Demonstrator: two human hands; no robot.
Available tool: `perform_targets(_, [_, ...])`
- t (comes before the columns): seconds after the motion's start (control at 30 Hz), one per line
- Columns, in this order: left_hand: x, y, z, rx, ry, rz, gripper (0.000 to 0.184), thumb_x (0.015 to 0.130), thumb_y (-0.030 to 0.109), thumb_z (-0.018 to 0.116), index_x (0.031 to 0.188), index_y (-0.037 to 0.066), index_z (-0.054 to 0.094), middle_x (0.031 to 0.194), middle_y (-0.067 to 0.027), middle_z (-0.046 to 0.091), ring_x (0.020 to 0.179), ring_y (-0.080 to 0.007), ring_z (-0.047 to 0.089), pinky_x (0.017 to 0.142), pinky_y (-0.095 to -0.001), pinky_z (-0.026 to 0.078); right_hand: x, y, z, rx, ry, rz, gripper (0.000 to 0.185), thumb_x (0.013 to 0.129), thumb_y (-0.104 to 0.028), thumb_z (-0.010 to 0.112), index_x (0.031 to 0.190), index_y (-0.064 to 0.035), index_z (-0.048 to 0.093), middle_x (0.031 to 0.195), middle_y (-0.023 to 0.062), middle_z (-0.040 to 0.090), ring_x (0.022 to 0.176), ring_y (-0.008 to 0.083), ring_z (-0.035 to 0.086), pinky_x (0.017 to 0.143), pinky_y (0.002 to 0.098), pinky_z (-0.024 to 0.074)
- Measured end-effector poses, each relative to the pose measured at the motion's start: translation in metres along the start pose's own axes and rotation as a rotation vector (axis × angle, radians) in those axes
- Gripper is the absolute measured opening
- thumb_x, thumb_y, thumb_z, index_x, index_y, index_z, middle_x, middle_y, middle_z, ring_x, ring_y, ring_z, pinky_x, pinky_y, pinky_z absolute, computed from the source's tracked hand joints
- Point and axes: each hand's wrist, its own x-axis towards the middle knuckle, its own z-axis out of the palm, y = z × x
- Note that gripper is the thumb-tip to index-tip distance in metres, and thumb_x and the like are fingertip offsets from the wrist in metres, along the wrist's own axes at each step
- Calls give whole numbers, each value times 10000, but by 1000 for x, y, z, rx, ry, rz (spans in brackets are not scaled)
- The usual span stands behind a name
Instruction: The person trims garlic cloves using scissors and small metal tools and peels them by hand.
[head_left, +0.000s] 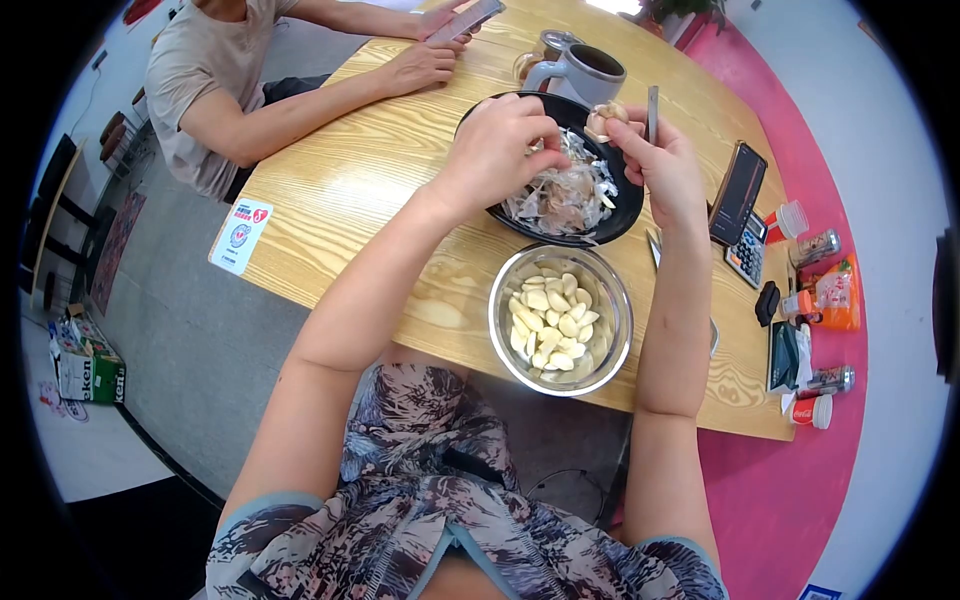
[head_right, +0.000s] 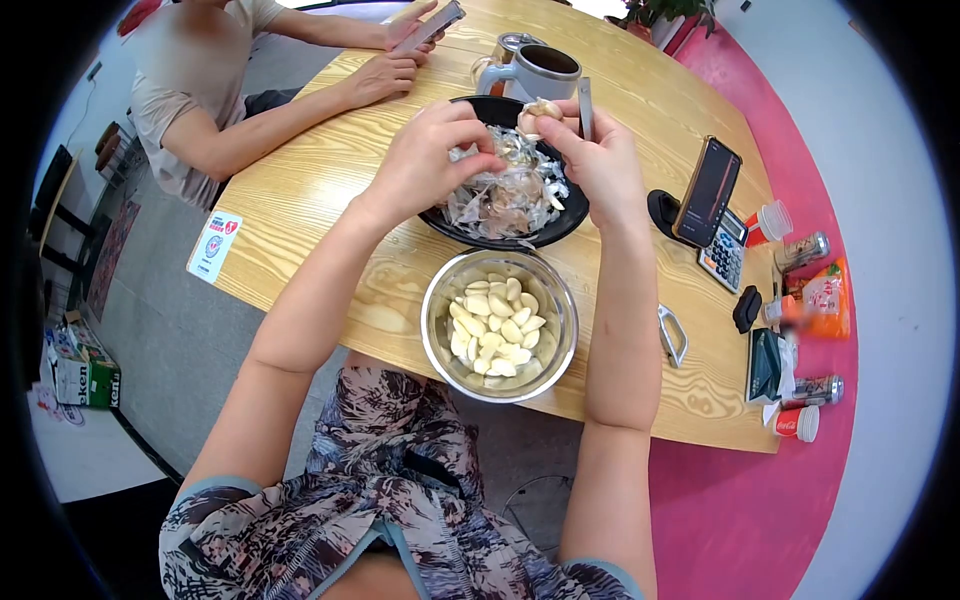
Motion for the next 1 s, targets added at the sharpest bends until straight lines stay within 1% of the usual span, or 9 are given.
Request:
perform_targets(0.13, [-1,-12,6,-26,-53,25,83,765,111,707,838,73,700,880,-47,637,927,-242,578,794,-343,466,0,1,-2,-52,-42,-8,167,838,-154,707,972,-59,679,732,-66,622,592,-2,444,512,181,307])
perform_targets(0.2, [-2,-15,9,9,30,138,116,793,108,683,902,74,705,915,-64,635,903,-261,591,815,-356,472,-2,-1,-1,-58,-68,-12,165,828,-138,712,965,-49,686,737,-58,626,633,20,486,574,193,369])
perform_targets(0.33, [-2,-10,10,-35,43,58,139,828,104,663,954,61,703,947,-86,637,889,-281,603,819,-357,480,-4,-2,3,-100,-65,-49,182,823,-122,713,977,-29,685,737,-42,628,678,38,525,644,205,419])
perform_targets(0.43, [2,-8,10,-163,129,-30,202,879,142,646,1047,37,679,976,-82,649,858,-236,633,778,-328,501,-5,-1,8,-230,-100,-92,181,823,-101,706,979,-13,682,736,-24,630,670,50,537,659,215,444])
perform_targets(0.5, [3,-1,7,-499,26,-180,264,918,159,627,1133,6,641,982,-75,667,841,-153,644,736,-287,517,0,12,11,-157,-139,-202,178,829,-85,694,986,-3,680,730,-4,636,637,49,527,620,216,440])
perform_targets(0.6, [3,4,6,-598,-75,-158,302,923,140,625,1187,-7,609,978,-71,679,820,-100,638,728,-251,524,1,17,14,-257,-91,-250,179,834,-67,682,995,12,675,731,12,649,628,57,536,602,226,449])
perform_targets(0.63, [3,2,10,-583,-9,-129,275,915,94,622,1168,-14,616,980,-74,687,829,-99,644,744,-238,524,0,16,15,-255,-92,-250,179,834,-67,682,995,12,675,731,12,649,628,57,536,602,226,449])
perform_targets(0.77, [2,-1,8,-581,14,-108,261,909,106,629,1139,-19,631,966,-69,689,838,-104,646,749,-237,525,-7,8,18,-249,-121,-229,170,841,-52,668,992,24,680,731,24,656,630,68,527,574,245,437])
perform_targets(1.0, [1,-4,4,-673,-113,-245,230,900,145,648,1077,-1,672,899,-39,689,779,-78,623,704,-233,514,-2,14,10,-367,-200,-221,146,841,-44,663,975,1,697,693,32,629,595,73,497,544,256,414])
